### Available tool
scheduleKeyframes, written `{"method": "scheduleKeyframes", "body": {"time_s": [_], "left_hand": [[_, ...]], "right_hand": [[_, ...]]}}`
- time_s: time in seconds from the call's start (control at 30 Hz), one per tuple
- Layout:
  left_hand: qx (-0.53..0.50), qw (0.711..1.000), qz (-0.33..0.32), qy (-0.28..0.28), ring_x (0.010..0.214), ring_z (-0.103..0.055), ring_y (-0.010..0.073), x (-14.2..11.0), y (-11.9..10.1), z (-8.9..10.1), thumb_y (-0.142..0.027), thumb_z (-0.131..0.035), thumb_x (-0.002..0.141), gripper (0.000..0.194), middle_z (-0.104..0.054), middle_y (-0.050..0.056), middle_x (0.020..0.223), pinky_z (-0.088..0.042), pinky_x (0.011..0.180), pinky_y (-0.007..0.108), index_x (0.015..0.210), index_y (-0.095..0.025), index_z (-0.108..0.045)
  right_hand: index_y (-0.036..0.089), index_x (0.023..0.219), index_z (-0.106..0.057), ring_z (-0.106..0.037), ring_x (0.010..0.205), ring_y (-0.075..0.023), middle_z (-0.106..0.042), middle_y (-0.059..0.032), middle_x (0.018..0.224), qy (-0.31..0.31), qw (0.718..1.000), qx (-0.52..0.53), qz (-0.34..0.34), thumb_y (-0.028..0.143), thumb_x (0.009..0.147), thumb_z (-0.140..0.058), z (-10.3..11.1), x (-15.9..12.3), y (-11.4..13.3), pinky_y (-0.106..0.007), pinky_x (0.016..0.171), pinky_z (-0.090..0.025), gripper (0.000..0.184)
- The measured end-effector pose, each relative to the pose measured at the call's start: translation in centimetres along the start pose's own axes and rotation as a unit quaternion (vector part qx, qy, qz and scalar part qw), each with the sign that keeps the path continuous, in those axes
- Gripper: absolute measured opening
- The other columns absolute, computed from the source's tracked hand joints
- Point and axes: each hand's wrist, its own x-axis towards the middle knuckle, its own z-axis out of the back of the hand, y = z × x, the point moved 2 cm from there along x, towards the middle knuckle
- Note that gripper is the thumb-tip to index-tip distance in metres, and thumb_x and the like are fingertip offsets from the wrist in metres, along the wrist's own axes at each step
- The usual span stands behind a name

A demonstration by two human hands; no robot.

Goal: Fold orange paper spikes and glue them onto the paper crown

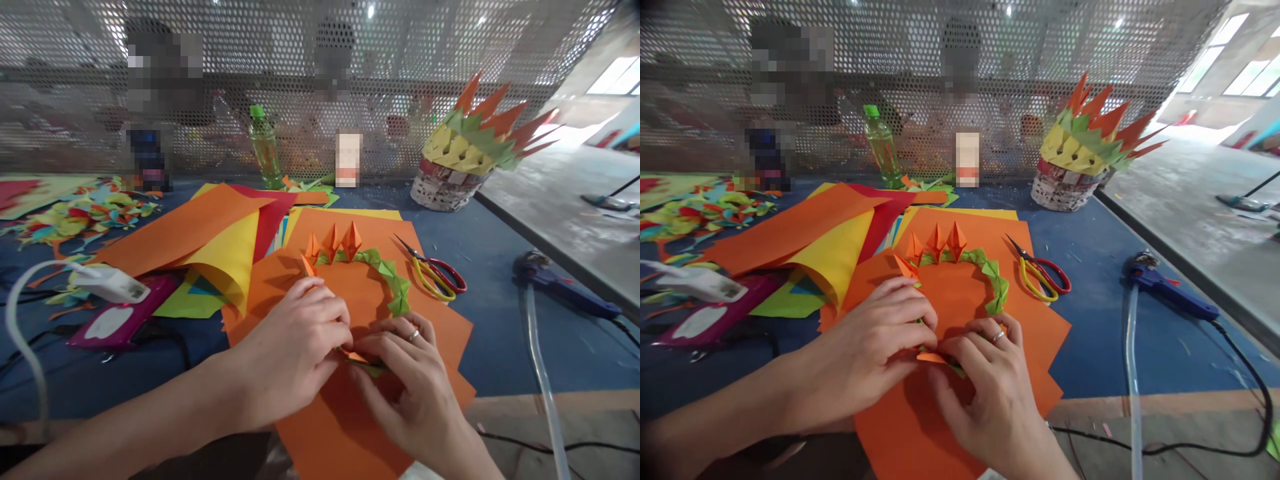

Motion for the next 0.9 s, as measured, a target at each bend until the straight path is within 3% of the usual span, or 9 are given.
{"method": "scheduleKeyframes", "body": {"time_s": [0.2, 0.4, 0.67, 0.9], "left_hand": [[0.006, 1.000, 0.003, -0.003, 0.094, -0.056, 0.0159, 0.3, 0.0, -0.1, -0.006, -0.069, 0.087, 0.013, -0.063, -0.002, 0.091, -0.028, 0.111, 0.039, 0.083, -0.018, -0.070], [0.012, 1.000, 0.002, -0.004, 0.093, -0.056, 0.0158, 0.1, 0.1, -0.2, -0.011, -0.066, 0.093, 0.013, -0.064, -0.003, 0.091, -0.027, 0.113, 0.041, 0.084, -0.020, -0.070], [0.016, 1.000, -0.002, 0.005, 0.094, -0.057, 0.0161, 0.1, 0.2, -0.3, -0.010, -0.070, 0.090, 0.011, -0.064, -0.003, 0.092, -0.028, 0.112, 0.041, 0.083, -0.019, -0.068], [0.021, 1.000, -0.002, -0.003, 0.094, -0.057, 0.0161, 0.0, 0.2, -0.2, -0.010, -0.071, 0.089, 0.014, -0.064, -0.003, 0.091, -0.028, 0.112, 0.041, 0.080, -0.019, -0.066]], "right_hand": [[0.026, 0.096, -0.065, -0.062, 0.096, -0.0189, -0.073, 0.0034, 0.090, 0.014, 0.999, -0.052, -0.009, 0.031, 0.086, -0.070, -0.4, 0.0, -0.1, -0.038, 0.100, -0.031, 0.012], [0.027, 0.094, -0.066, -0.063, 0.101, -0.0178, -0.076, 0.0054, 0.100, 0.022, 0.996, -0.080, 0.013, 0.024, 0.090, -0.069, -0.8, 0.0, -0.7, -0.037, 0.101, -0.029, 0.006], [0.028, 0.103, -0.068, -0.062, 0.102, -0.0168, -0.076, 0.0053, 0.098, 0.021, 0.998, -0.058, 0.023, 0.018, 0.095, -0.063, -1.1, -0.2, -0.9, -0.037, 0.103, -0.028, 0.013], [0.022, 0.083, -0.063, -0.062, 0.097, -0.0173, -0.070, 0.0014, 0.084, -0.004, 0.999, -0.040, 0.018, 0.013, 0.093, -0.058, -2.0, -0.8, -1.3, -0.040, 0.104, -0.030, 0.014]]}}
